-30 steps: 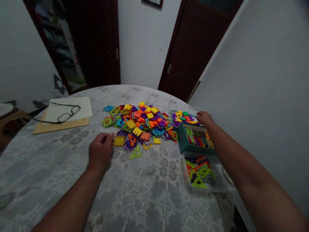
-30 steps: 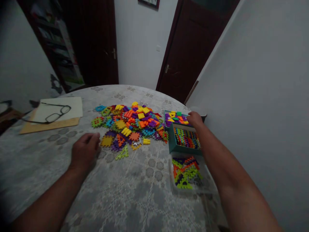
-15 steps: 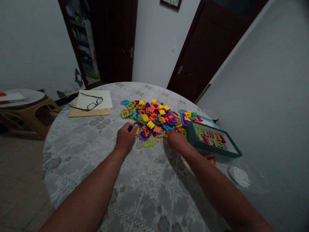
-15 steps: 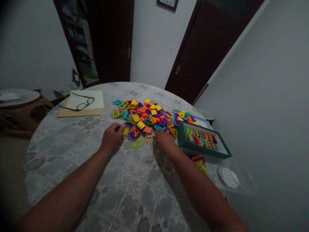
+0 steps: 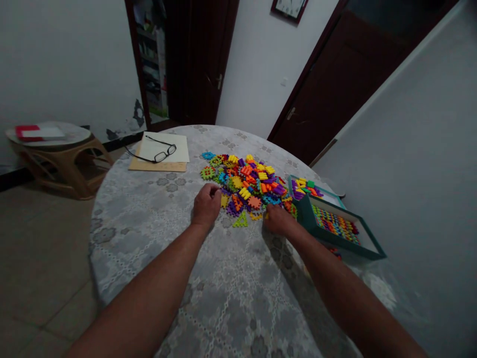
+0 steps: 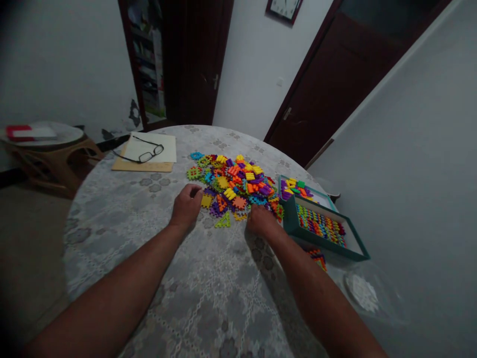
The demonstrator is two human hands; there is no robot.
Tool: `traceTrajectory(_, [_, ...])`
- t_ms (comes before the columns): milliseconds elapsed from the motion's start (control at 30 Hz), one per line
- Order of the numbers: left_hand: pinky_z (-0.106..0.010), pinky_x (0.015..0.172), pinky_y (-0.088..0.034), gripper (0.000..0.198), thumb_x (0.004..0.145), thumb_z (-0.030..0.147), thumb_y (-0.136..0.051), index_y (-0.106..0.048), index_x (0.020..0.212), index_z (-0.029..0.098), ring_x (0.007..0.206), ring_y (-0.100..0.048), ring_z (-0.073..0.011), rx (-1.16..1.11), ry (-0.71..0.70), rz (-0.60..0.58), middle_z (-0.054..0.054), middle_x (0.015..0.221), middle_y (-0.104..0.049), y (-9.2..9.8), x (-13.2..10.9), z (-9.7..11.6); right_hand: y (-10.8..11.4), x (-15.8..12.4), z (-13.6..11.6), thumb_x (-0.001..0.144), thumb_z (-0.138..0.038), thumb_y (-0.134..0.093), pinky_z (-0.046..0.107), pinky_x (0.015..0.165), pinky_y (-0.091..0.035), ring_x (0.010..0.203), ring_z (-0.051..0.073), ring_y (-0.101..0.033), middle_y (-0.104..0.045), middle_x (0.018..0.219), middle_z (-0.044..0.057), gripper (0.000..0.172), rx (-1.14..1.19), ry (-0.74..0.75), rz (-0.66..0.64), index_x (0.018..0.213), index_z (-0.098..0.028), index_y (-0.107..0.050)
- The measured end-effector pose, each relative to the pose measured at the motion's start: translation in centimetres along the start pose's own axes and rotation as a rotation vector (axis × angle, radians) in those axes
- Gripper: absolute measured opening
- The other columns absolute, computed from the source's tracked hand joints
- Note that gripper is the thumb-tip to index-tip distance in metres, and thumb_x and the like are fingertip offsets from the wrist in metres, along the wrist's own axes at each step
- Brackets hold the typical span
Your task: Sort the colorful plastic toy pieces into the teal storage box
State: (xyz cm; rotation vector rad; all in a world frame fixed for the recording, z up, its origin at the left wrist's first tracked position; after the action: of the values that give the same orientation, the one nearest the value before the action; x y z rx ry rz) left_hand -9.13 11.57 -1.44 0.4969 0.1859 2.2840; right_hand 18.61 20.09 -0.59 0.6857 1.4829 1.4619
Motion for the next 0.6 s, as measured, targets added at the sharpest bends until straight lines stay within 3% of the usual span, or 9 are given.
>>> traceTrajectory(133, [-0.040, 0.103, -0.055, 0.025, 0.093, 0.020, -0.054, -0.074, 0.110, 0.022, 0.110, -0.071, -0.0262, 0.016, -0.069, 0.020, -0.010, 0.115, -0.077, -0.4, 0.1, -0.4, 1.2, -0.2, -0.8, 0.102, -0.026, -0.055, 0.036, 0.098, -0.051, 0.121, 0.033, -0.070, -0.072, 0.130, 0.023, 0.036, 0.005, 0.011, 0.008, 0.135, -0.011, -0.062])
traceTrajectory(333, [-0.043, 0.109, -0.054, 0.033, 0.094, 0.014, -0.051, -0.077, 0.114, 0.021, 0.116, -0.070, -0.0283, 0.128, -0.202, -0.061, -0.012, 0.118, -0.076, -1.6, -0.3, 0.3, 5.1, 1.4, -5.7, 0.104, -0.026, -0.052, 0.037, 0.108, -0.050, 0.130, 0.031, -0.064, -0.060, 0.145, 0.021, 0.059, 0.086, 0.198, 0.222, 0.162, -0.016, -0.046])
traceTrajectory(433, [-0.046, 0.112, -0.052, 0.033, 0.091, 0.011, -0.054, -0.077, 0.114, 0.019, 0.117, -0.069, -0.0302, 0.205, -0.274, -0.116, -0.013, 0.118, -0.077, -2.3, -0.5, 0.7, 5.2, 3.0, -7.4, 0.101, -0.021, -0.053, 0.037, 0.102, -0.054, 0.122, 0.031, -0.068, -0.053, 0.151, 0.020, 0.066, 0.056, 0.201, 0.260, 0.167, -0.020, -0.044])
traceTrajectory(600, [-0.048, 0.114, -0.051, 0.038, 0.088, 0.007, -0.057, -0.076, 0.118, 0.018, 0.120, -0.067, -0.0316, 0.259, -0.322, -0.146, -0.014, 0.119, -0.077, -2.7, -0.8, 0.9, 4.1, 4.6, -8.0, 0.099, -0.015, -0.052, 0.038, 0.099, -0.056, 0.115, 0.031, -0.071, -0.053, 0.148, 0.019, 0.064, 0.028, 0.191, 0.197, 0.163, -0.023, -0.050])
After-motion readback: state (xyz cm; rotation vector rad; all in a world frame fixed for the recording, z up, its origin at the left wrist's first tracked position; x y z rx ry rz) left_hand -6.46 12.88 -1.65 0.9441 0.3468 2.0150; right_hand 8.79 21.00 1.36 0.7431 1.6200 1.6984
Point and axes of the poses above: each hand's wrist, its own x-axis towards the middle knuckle, its own y-axis out of the back of the hand, z = x × y, the point moved 9 cm from there along x, towards the middle knuckle
